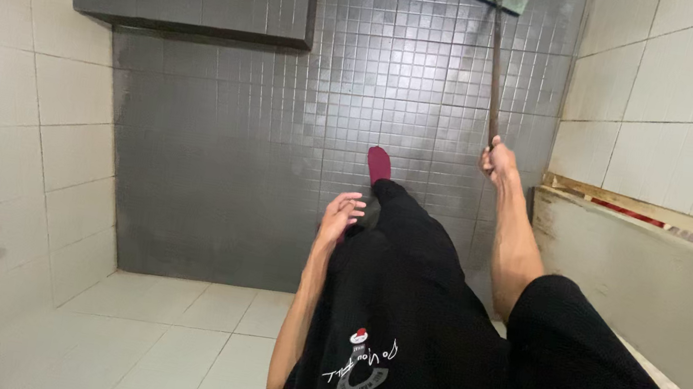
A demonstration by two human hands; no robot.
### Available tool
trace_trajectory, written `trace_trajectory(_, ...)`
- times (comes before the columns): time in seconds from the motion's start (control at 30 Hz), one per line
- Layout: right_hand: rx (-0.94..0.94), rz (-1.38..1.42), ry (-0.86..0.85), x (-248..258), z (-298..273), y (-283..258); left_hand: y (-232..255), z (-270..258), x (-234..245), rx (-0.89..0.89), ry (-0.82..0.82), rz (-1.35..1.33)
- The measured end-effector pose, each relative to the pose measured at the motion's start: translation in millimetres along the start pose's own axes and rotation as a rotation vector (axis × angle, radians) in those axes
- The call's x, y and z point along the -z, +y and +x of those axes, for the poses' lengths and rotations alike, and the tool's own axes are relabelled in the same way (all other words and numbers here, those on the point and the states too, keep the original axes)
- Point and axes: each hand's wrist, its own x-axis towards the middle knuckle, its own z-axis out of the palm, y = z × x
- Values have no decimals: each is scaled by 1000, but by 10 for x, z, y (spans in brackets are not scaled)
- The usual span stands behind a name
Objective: The person sweeps the tiled floor of a bathroom using a broom, moving debris toward a drain. They then switch to a mop to clean the floor surface, working around a urinal and a blue bucket.
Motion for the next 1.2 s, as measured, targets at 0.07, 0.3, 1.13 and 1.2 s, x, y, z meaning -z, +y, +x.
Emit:
trace_trajectory(0.07,35,-17,35,-50,147,-219,44,49,-32,3,8,26)
trace_trajectory(0.3,-43,125,24,-65,496,-997,175,243,-208,-19,-8,27)
trace_trajectory(1.13,6,-454,181,625,-1459,1031,486,740,-506,-39,-262,198)
trace_trajectory(1.2,-7,-496,204,653,-1622,1227,514,755,-570,-34,-295,215)
